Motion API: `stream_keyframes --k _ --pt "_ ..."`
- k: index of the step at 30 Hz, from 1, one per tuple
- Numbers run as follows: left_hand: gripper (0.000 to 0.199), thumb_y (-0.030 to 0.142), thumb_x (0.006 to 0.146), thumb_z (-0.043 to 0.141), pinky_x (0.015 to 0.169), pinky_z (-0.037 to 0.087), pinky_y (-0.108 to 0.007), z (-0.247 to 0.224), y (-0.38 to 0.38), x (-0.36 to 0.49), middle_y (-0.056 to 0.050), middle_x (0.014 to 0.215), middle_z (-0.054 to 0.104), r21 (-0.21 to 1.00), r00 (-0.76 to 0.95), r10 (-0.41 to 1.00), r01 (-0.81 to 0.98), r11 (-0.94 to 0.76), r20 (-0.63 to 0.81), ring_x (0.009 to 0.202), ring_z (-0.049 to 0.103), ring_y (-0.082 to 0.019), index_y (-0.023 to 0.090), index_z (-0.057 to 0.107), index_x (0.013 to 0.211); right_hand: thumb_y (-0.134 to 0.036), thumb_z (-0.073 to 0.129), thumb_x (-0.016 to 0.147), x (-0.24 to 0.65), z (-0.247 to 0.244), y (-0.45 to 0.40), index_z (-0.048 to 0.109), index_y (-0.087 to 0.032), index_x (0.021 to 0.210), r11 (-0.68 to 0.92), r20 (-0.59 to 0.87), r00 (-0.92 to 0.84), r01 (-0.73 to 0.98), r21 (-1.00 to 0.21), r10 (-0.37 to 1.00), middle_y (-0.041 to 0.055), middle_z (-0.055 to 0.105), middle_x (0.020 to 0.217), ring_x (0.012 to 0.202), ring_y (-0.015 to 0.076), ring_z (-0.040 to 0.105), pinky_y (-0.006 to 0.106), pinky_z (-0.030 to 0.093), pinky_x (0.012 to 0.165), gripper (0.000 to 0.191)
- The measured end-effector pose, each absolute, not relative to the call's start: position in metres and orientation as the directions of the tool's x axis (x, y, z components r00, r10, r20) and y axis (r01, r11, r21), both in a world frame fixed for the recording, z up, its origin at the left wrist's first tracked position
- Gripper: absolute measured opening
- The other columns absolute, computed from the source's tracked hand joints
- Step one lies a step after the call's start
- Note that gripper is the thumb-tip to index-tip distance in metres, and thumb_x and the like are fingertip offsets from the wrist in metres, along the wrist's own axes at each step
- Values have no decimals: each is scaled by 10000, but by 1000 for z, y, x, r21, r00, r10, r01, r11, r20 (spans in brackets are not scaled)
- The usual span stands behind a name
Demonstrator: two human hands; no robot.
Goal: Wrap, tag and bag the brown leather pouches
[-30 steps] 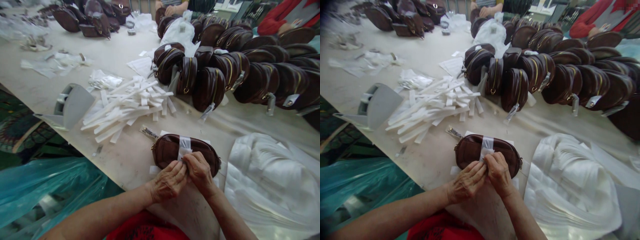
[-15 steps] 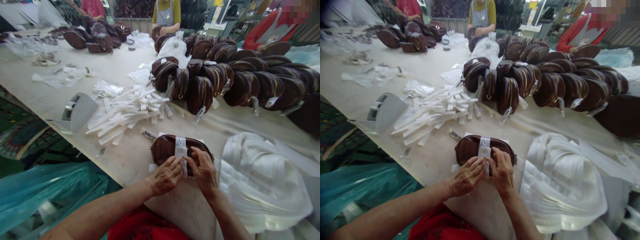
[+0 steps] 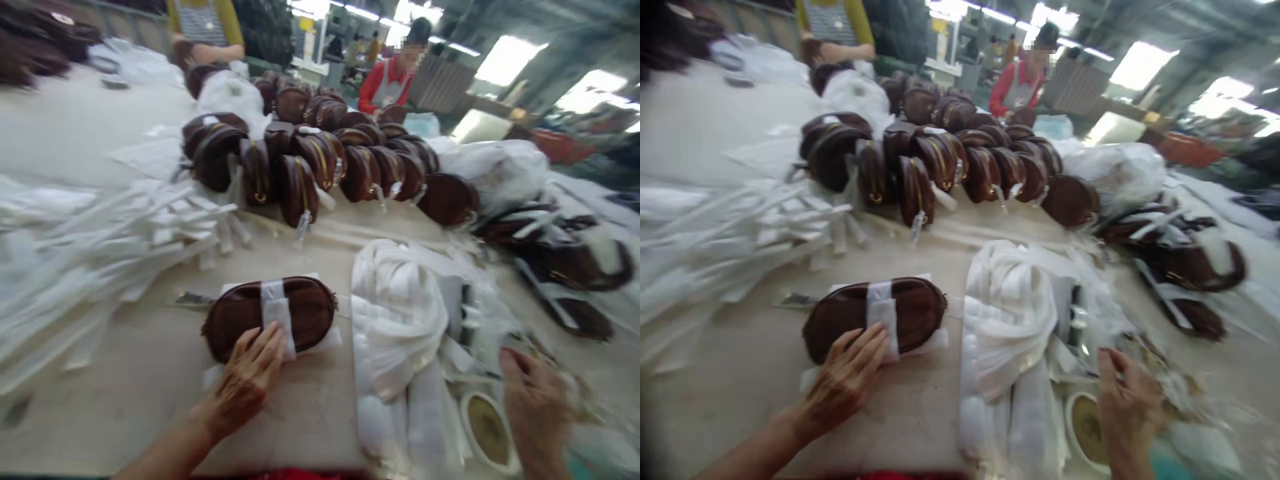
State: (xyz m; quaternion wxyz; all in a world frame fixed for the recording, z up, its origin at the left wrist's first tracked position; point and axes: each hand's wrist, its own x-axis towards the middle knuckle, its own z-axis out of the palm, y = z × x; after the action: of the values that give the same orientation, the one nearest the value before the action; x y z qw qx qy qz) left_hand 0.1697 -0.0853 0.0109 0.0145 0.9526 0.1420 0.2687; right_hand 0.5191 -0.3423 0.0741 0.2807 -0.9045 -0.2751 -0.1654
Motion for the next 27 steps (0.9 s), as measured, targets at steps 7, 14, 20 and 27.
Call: stream_keyframes --k 7,14,20,27 --pt "286 75 898 388 1021 312 -447 12 -81 178 -141 1136 628 176 735 299 242 -954 609 1081 587 -268 124 591 1093 -558 547 717 523 71 -321 656 -186 602 -675 240 939 343 -653 244 40 620 529 507 197 524 326 395 518 404" --pt "250 123 915 427 989 338 -425 6 -79 176 -137 1150 623 199 737 325 258 -946 593 1093 578 -269 136 582 1111 -414 618 657 529 69 -331 658 -192 523 -559 102 964 226 -798 244 39 632 486 462 187 555 291 397 444 262" --pt "251 189 943 392 994 332 -443 4 -81 176 -137 1167 615 280 730 383 267 -922 565 1105 569 -275 140 599 1076 -455 644 588 525 60 -328 694 -166 604 -408 17 988 80 -910 155 51 670 610 559 194 600 302 457 518 294" --pt "227 185 943 410 934 365 -437 7 -80 176 -131 1146 628 240 743 343 248 -939 575 1051 598 -277 145 599 1061 -455 705 576 479 61 -371 677 -182 635 -275 94 994 77 -958 -47 39 635 981 897 185 570 271 448 767 281"
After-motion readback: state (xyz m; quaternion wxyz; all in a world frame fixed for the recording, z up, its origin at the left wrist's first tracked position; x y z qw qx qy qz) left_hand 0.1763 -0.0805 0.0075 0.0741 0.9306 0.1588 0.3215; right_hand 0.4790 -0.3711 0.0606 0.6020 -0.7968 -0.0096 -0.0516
